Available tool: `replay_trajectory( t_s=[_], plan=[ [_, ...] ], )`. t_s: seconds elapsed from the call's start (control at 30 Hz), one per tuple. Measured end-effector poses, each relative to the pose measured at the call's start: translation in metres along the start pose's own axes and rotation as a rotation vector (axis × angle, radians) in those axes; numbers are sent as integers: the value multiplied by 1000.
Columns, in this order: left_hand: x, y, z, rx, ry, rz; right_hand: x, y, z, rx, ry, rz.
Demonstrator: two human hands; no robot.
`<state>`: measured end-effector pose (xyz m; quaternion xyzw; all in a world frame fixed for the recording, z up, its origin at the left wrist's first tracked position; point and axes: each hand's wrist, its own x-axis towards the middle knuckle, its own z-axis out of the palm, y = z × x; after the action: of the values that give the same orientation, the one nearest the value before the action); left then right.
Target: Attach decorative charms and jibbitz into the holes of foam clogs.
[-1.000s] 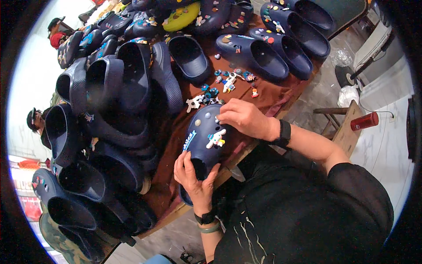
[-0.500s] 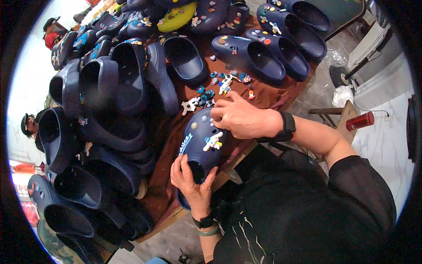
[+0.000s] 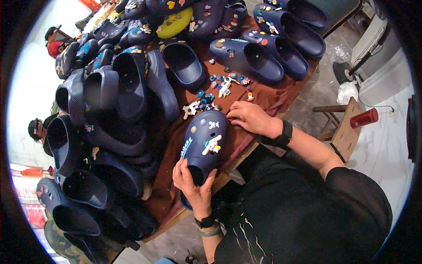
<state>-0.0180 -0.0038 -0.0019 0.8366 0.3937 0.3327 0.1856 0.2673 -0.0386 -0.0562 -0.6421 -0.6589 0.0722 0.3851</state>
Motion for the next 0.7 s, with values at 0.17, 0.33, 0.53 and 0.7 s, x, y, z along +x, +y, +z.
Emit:
replay_trajectory(
  t_s=[0.17,0.33,0.53,0.7],
  plan=[
    [0,-1,1,-24,10,8,3,-24,0,79,220,61],
    [0,-1,2,7,-7,-1,13,-53,3,-31,332,-192],
    [1,-1,-1,-27,-6,-9,18,-58,11,-36,304,-330],
    [1,0,-2,16,-40,-7,9,-66,-2,-201,147,-290]
  ],
)
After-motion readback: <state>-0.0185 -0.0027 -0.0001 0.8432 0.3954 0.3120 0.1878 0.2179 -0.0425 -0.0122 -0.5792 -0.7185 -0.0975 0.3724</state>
